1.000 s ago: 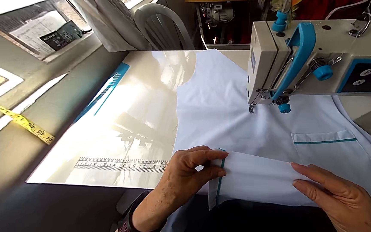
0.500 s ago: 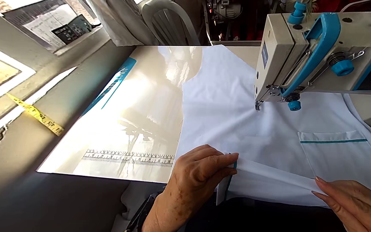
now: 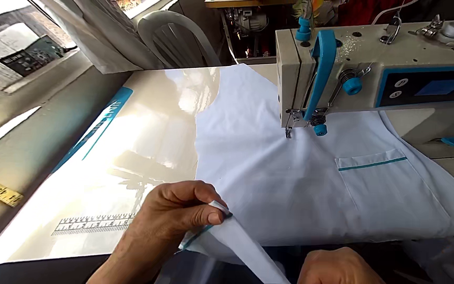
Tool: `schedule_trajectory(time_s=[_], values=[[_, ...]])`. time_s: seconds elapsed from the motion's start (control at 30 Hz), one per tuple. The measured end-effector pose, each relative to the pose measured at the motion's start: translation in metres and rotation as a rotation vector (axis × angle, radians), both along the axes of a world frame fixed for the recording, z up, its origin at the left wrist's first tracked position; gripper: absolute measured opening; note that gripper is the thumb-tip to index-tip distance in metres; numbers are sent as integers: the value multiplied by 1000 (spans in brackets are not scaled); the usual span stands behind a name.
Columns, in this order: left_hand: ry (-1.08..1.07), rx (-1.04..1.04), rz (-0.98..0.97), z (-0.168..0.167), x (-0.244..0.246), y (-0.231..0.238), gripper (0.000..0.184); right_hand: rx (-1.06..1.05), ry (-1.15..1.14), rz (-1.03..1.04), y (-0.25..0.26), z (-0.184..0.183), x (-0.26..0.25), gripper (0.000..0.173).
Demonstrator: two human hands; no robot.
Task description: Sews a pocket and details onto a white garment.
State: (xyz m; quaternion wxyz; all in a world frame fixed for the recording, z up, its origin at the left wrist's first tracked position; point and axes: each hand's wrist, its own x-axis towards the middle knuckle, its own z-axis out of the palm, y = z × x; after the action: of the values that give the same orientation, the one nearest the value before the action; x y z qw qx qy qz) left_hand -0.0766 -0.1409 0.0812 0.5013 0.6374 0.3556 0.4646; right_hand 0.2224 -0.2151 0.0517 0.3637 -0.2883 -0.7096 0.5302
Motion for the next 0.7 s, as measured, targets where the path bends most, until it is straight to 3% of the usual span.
schedule_trajectory(time_s=[0.1, 0.2, 0.3, 0.33, 0.47, 0.6, 0.7], values=[[429, 274, 41, 30, 25, 44, 5, -85, 29, -104, -13, -5, -29, 13], [809, 182, -132, 12, 68, 76, 9, -218, 27, -314, -28, -25, -35, 33], [914, 31, -203, -6, 92, 85, 7, -334, 100, -364, -37, -49, -25, 62], [931, 9, -192, -10, 95, 84, 8, -334, 103, -362, -39, -54, -21, 61], [970, 8, -150, -17, 99, 80, 12, -295, -4, -350, -37, -59, -14, 32], [1041, 27, -118, -11, 107, 80, 13, -305, 69, -315, -33, -48, -16, 31], [1131, -81, -91, -9, 116, 84, 13, -334, 123, -328, -33, -45, -16, 32]])
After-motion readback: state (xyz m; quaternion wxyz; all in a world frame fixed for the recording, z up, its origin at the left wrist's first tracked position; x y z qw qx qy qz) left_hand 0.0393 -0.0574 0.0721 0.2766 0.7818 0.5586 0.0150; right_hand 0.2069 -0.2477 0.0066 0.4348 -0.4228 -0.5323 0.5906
